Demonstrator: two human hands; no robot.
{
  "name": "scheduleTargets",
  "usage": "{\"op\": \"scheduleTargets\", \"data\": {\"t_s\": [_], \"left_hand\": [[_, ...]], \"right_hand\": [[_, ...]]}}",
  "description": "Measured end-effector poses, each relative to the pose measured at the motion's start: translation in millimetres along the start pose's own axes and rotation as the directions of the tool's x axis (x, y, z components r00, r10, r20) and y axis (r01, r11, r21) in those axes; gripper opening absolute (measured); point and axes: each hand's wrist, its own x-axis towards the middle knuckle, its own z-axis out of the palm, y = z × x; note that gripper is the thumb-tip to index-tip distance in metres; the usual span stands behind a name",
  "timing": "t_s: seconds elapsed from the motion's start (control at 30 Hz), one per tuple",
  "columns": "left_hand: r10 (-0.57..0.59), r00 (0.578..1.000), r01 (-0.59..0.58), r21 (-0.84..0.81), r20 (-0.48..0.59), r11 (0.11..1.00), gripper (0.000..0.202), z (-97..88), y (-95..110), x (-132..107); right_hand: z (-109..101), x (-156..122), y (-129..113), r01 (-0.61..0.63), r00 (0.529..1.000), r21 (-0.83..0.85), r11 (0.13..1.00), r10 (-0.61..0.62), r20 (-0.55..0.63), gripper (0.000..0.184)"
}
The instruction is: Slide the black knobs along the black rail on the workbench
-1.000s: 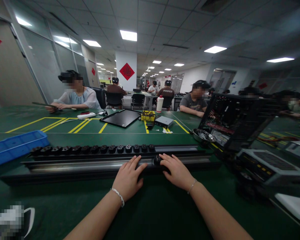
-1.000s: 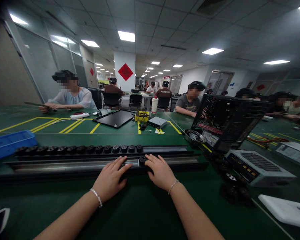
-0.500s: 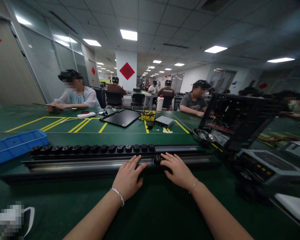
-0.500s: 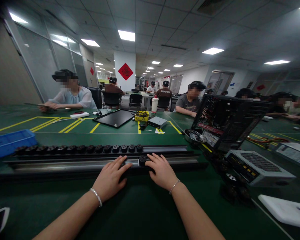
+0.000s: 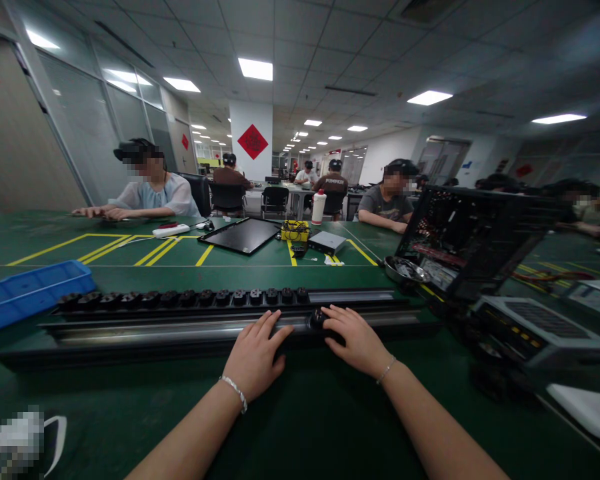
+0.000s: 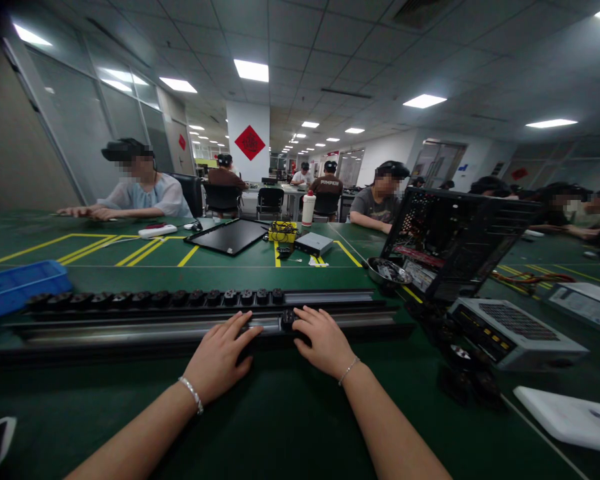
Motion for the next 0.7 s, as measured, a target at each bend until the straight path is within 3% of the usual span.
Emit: {"op": "scheduleTargets", "data": {"t_s": [0.7], "left_hand": [[0.003,1.000,-0.003,-0.004,-0.012,1.000,0.053,0.2,0.3,-0.3]], "right_hand": [[2.3,1.8,4.8,-0.007,1.000,0.033,0.999,0.007,-0.003,0.014]]}}
